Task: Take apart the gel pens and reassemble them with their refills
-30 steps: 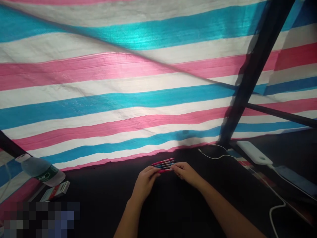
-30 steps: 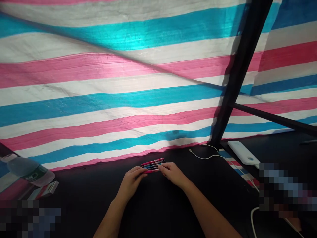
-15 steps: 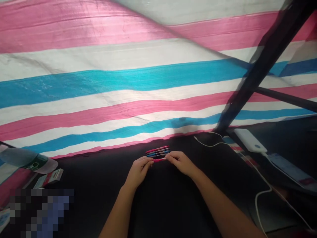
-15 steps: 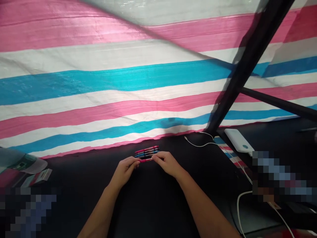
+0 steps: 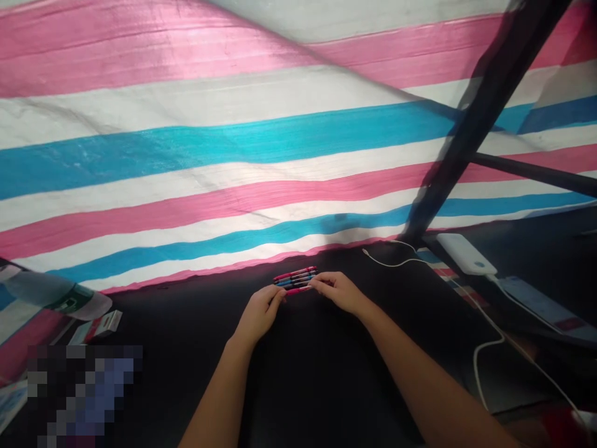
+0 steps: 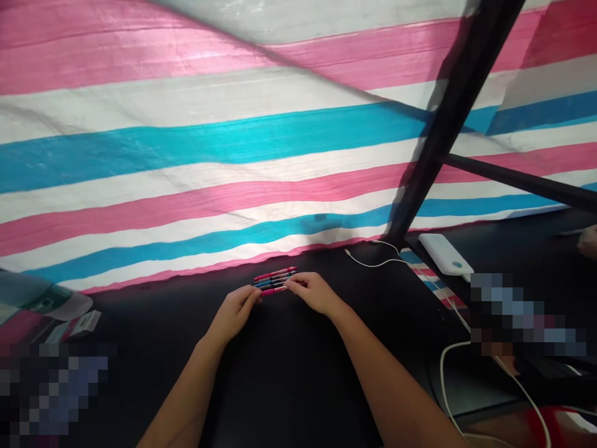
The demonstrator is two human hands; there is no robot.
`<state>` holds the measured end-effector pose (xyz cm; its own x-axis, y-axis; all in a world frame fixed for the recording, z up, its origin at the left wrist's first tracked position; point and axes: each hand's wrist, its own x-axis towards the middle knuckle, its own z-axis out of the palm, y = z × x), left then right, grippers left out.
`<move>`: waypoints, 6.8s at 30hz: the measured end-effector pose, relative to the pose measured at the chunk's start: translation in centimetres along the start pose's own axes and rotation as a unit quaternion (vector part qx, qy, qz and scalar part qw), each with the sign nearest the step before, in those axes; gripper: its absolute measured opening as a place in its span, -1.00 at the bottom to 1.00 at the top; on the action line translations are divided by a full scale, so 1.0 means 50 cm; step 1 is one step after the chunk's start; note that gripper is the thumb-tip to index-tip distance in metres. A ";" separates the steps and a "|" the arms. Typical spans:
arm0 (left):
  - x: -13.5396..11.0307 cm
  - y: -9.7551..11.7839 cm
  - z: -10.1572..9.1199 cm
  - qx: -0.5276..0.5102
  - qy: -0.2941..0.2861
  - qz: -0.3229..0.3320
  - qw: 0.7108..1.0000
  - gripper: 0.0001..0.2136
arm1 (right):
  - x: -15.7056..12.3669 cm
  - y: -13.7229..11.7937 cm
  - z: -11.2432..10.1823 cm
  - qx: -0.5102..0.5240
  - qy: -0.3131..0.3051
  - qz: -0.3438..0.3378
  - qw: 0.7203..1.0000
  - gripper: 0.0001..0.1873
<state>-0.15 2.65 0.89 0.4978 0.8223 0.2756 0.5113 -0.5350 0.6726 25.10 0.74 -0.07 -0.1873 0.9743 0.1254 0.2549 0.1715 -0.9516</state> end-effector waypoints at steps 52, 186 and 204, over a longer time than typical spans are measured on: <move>-0.019 0.056 0.022 -0.116 -0.093 -0.055 0.987 -0.78 | -0.014 -0.024 -0.008 -0.062 0.041 -0.181 0.981 -0.92; 0.008 0.036 0.076 -0.463 0.179 -0.153 0.854 -0.79 | -0.027 -0.046 0.125 0.351 0.064 0.082 0.930 -0.64; 0.003 0.048 0.052 -0.654 0.092 -0.159 0.734 -0.65 | -0.027 -0.044 0.110 0.425 0.078 0.049 0.901 -0.70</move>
<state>2.97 0.97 0.75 0.3340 0.9420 -0.0317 -0.5886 0.2347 0.7736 19.57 -1.76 0.31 -0.0504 0.9987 0.0034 -0.5675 -0.0258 -0.8230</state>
